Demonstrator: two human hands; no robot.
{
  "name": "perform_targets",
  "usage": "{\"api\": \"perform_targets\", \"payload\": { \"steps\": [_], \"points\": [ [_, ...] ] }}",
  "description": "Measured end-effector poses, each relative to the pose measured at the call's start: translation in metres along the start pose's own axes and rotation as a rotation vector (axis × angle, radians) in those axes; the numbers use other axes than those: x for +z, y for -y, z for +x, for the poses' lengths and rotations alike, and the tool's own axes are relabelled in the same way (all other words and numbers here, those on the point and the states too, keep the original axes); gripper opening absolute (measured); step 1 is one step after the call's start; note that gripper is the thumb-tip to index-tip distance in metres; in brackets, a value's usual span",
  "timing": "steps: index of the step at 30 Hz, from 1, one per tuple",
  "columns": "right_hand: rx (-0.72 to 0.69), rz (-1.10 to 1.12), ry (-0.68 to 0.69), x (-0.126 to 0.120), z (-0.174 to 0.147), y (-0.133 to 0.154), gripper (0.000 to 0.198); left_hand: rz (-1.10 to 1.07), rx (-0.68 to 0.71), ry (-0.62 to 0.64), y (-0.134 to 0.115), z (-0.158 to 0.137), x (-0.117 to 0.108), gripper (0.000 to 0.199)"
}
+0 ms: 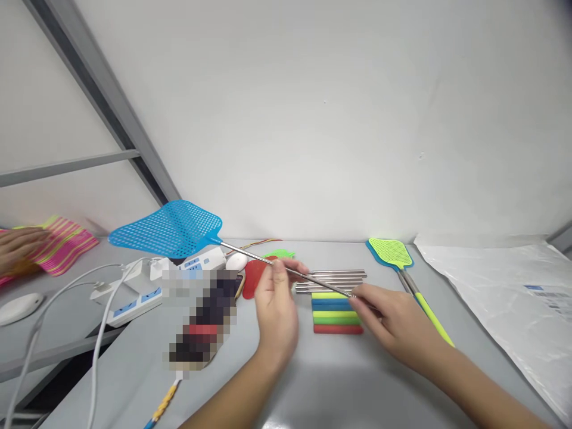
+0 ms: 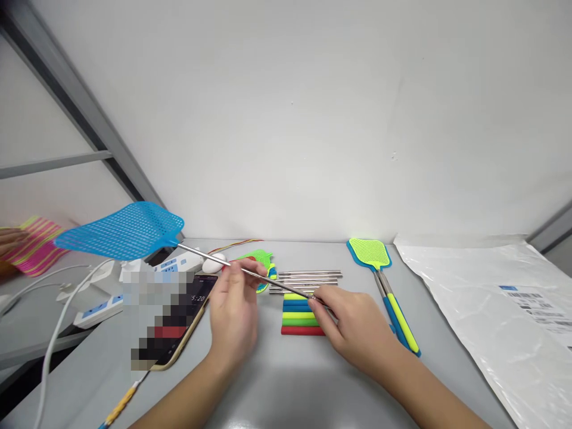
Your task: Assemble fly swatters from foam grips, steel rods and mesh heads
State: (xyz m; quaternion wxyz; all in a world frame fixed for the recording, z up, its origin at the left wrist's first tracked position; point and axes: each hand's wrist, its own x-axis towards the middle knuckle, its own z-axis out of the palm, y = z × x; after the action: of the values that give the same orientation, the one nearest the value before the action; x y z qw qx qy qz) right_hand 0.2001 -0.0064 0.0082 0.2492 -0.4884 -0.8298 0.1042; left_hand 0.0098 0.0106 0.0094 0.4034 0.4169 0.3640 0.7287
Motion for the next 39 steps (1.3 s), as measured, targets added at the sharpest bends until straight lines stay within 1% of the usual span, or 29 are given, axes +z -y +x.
{"api": "perform_targets", "payload": {
  "steps": [2,4,6,8,11,14,17,23,25,26,30,32,35,39],
  "points": [
    [0.002,-0.039,-0.034,0.001,0.000,-0.005,0.028,0.054,-0.085,0.086,0.005,-0.012,0.004,0.035],
    [-0.030,-0.071,-0.063,0.003,-0.001,-0.008,0.030,0.120,-0.144,0.192,0.008,-0.022,0.007,0.033],
    [-0.090,-0.092,-0.092,0.004,-0.002,-0.009,0.030,0.166,-0.170,0.271,0.009,-0.028,0.009,0.029],
    [-0.146,-0.105,-0.126,0.004,-0.002,-0.008,0.030,0.181,-0.168,0.302,0.008,-0.030,0.009,0.029],
    [-0.194,-0.098,-0.155,0.002,-0.001,-0.006,0.030,0.178,-0.116,0.278,0.005,-0.027,0.008,0.033],
    [-0.212,-0.094,-0.162,-0.002,0.002,-0.003,0.032,0.113,-0.054,0.221,0.002,-0.023,0.008,0.034],
    [-0.218,-0.127,-0.173,-0.005,0.003,-0.002,0.032,0.032,-0.008,0.175,-0.002,-0.018,0.008,0.032],
    [-0.222,-0.197,-0.210,-0.001,0.001,0.001,0.029,-0.010,0.076,0.073,-0.006,-0.012,0.007,0.029],
    [-0.221,-0.216,-0.230,0.002,0.000,0.001,0.029,-0.038,0.080,0.088,-0.004,-0.013,0.007,0.033],
    [-0.221,-0.219,-0.239,0.003,0.000,0.000,0.030,-0.029,0.071,0.120,-0.003,-0.016,0.008,0.034],
    [-0.267,-0.189,-0.245,0.004,-0.001,0.001,0.028,0.134,-0.017,0.355,0.004,-0.030,0.011,0.030],
    [-0.287,-0.145,-0.221,0.003,-0.001,0.004,0.026,0.152,-0.019,0.405,0.005,-0.037,0.013,0.029],
    [-0.281,-0.069,-0.160,0.000,0.000,0.007,0.027,0.124,0.041,0.368,0.002,-0.040,0.013,0.032],
    [-0.237,-0.034,-0.122,-0.005,0.002,0.009,0.032,0.032,0.111,0.258,-0.007,-0.032,0.011,0.032]
  ]
}}
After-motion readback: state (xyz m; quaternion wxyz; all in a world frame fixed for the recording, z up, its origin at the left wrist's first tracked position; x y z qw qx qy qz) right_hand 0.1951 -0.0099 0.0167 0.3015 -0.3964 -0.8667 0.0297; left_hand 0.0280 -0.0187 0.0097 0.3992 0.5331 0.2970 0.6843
